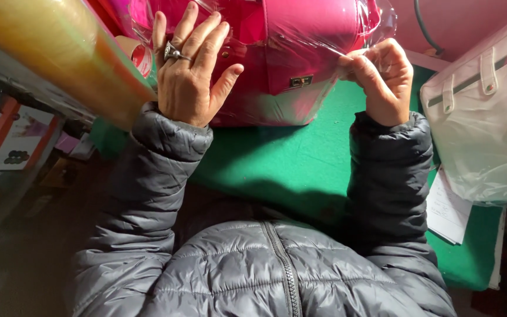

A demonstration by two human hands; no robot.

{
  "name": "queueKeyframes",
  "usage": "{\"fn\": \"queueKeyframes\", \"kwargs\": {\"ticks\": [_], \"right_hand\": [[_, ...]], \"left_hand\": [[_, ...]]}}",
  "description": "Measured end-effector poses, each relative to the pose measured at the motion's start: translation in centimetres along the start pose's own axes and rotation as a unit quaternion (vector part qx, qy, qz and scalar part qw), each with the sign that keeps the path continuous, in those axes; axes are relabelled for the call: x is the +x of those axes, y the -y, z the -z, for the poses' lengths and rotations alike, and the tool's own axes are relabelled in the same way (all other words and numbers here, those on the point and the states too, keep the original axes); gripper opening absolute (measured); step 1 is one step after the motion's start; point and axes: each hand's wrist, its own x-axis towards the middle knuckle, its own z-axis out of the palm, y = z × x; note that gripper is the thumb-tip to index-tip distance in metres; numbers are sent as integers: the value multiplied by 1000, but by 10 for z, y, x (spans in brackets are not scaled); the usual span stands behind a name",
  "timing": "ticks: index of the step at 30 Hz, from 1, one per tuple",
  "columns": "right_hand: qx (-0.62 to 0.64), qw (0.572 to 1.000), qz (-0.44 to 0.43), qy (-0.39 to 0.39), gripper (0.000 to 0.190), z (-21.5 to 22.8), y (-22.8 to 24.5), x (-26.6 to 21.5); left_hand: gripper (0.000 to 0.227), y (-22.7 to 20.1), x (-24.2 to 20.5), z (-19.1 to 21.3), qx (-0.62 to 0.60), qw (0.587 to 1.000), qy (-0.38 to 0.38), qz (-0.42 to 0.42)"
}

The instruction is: The recorder is wrapping a pink handbag in protective plastic film and then preparing a roll of plastic wrap by finding the edge.

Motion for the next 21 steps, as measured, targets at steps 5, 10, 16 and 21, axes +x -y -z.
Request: {"fn": "queueKeyframes", "kwargs": {"ticks": [5,10,16,21], "right_hand": [[48,998,-25,7,9,9,-12,0],[40,996,-60,50,17,3,6,5],[-118,983,-65,125,23,15,-7,3],[-188,972,-76,121,13,19,-7,2]], "left_hand": [[53,3,-1,-1,4,1000,3,-2],[54,1,-1,-1,5,1000,6,1],[56,3,-2,-3,4,1000,4,-1],[58,2,-2,-3,9,1000,4,-3]]}}
